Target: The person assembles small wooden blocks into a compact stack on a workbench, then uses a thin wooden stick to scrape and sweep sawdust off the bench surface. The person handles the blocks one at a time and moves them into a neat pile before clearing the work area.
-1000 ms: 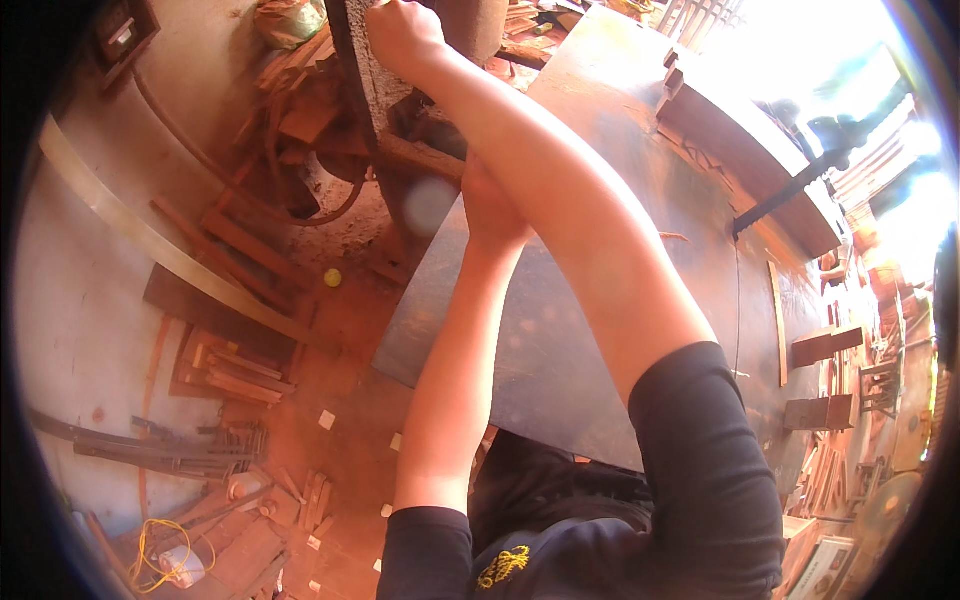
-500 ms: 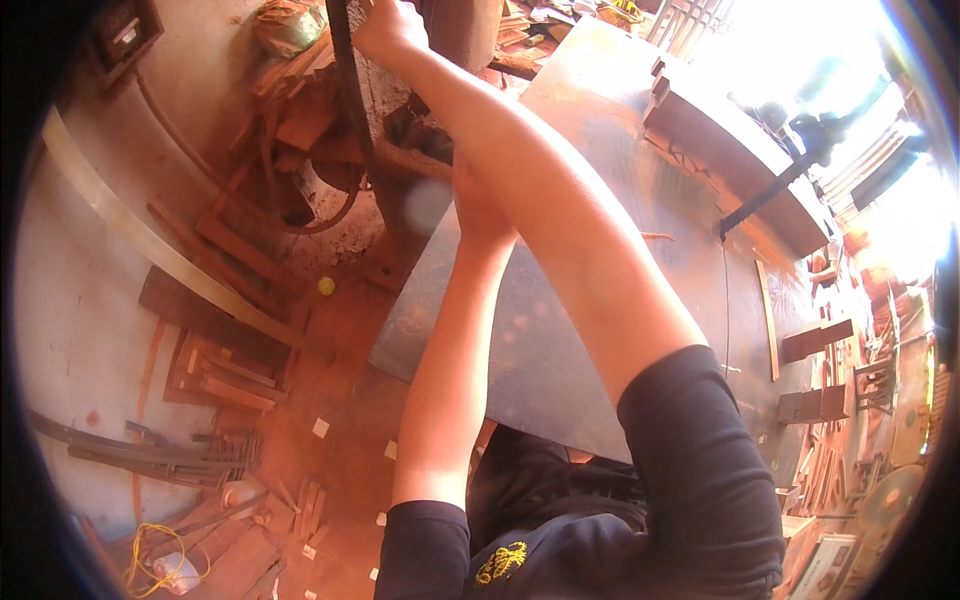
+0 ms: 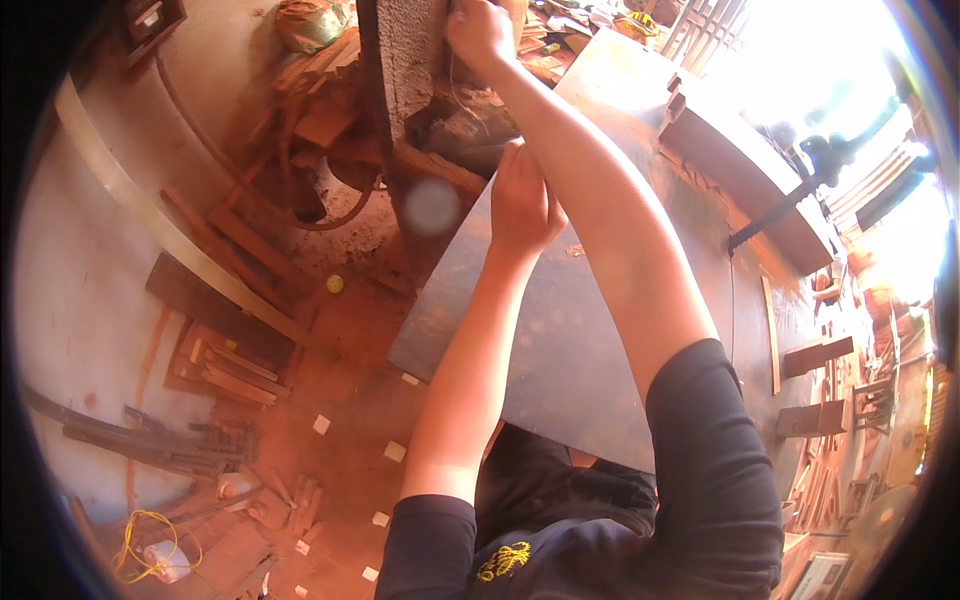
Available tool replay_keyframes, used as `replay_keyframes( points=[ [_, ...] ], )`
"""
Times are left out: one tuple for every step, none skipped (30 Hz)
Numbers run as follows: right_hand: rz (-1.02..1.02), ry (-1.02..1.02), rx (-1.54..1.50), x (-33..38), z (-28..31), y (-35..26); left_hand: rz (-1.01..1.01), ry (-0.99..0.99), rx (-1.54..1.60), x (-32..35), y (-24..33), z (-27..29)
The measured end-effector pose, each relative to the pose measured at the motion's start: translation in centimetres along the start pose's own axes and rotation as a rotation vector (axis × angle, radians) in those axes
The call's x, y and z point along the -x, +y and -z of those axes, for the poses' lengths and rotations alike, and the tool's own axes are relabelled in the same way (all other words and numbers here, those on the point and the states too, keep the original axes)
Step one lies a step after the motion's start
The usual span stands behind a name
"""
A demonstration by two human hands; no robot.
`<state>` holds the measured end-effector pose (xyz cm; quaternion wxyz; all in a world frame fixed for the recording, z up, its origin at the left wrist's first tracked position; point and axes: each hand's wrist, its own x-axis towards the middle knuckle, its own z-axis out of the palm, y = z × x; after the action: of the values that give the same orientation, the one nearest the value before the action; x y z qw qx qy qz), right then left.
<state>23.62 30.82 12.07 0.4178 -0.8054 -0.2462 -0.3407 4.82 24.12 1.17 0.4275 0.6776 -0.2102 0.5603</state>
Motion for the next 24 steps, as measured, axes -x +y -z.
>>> replay_keyframes(
  points=[
    [0.062, -0.063, 0.035, -0.2, 0.2, -0.9, 0.0, -0.007, 0.007, -0.3, 0.5, 0.2],
    [0.127, -0.139, 0.05, 0.0, -0.3, -2.7, 0.004, -0.011, -0.008, -0.3, 0.4, 0.7],
    [0.155, -0.19, 0.108, 0.4, -0.8, -4.4, 0.069, -0.003, -0.004, 0.3, 0.1, 0.9],
    [0.102, -0.282, 0.18, 0.0, -1.9, -4.7, 0.132, 0.007, 0.012, 0.9, -0.1, 0.5],
    [0.092, -0.246, 0.188, 0.3, -2.5, -4.9, 0.209, 0.009, 0.046, 1.3, -0.1, 0.3],
    [0.081, -0.209, 0.195, 0.5, -3.0, -4.8, 0.284, 0.017, 0.079, 1.6, -0.2, 0.1],
    [0.084, -0.225, 0.215, 0.3, -3.2, -4.6, 0.368, 0.016, 0.13, 1.7, -0.1, -0.1],
    [0.087, -0.241, 0.235, 0.1, -3.3, -4.3, 0.36, 0.046, 0.151, 1.6, -0.2, -0.3],
    [0.088, -0.256, 0.256, 0.0, -3.3, -3.9, 0.35, 0.076, 0.17, 1.5, -0.3, -0.5],
    [0.007, -0.346, 0.249, 0.4, -3.4, -3.9, 0.25, 0.144, 0.151, 1.0, -0.8, -0.8],
    [-0.075, -0.435, 0.242, 1.0, -3.4, -3.7, 0.172, 0.149, 0.079, 1.0, -1.0, -0.7],
    [-0.157, -0.524, 0.235, 1.6, -3.4, -3.5, 0.097, 0.154, 0.005, 1.1, -1.1, -0.5],
    [-0.229, -0.562, 0.303, 2.8, -3.6, -1.1, 0.043, 0.099, -0.087, 1.6, -1.3, -0.8],
    [-0.227, -0.529, 0.359, 3.2, -3.6, -0.2, 0.028, 0.074, -0.102, 1.7, -1.0, -0.9],
    [-0.223, -0.492, 0.398, 2.9, -2.9, 1.2, 0.015, 0.042, -0.102, 2.0, -0.5, -1.3],
    [-0.189, -0.469, 0.407, 2.3, -2.4, 0.7, 0.037, 0.052, -0.048, 1.5, 0.1, -1.2],
    [-0.134, -0.385, 0.349, 1.1, -1.8, 0.8, 0.061, 0.057, 0.016, 0.8, 0.4, -1.3],
    [-0.011, -0.359, 0.321, 0.3, -1.1, -0.4, 0.055, 0.009, -0.001, 0.5, 0.1, -0.1],
    [0.015, -0.279, 0.212, -0.1, -0.5, -1.4, 0.053, -0.045, 0.01, -0.1, 0.1, 0.6],
    [0.049, -0.185, 0.128, -1.1, 0.7, -1.6, 0.041, -0.089, 0.047, -0.8, 0.5, 0.3],
    [0.141, -0.116, 0.068, -1.2, -0.2, -5.1, 0.069, -0.093, 0.022, -1.2, 0.2, 1.8],
    [0.222, -0.026, 0.076, -1.2, 0.4, -5.9, 0.052, -0.069, 0.036, -1.1, 0.2, 1.0],
    [0.244, -0.099, 0.17, -2.2, -0.6, -5.5, 0.038, -0.049, 0.035, -0.9, -0.2, 0.4],
    [0.219, -0.153, 0.21, -2.1, -1.1, -4.4, 0.024, -0.029, 0.035, -0.6, -0.4, -0.3]
  ],
)
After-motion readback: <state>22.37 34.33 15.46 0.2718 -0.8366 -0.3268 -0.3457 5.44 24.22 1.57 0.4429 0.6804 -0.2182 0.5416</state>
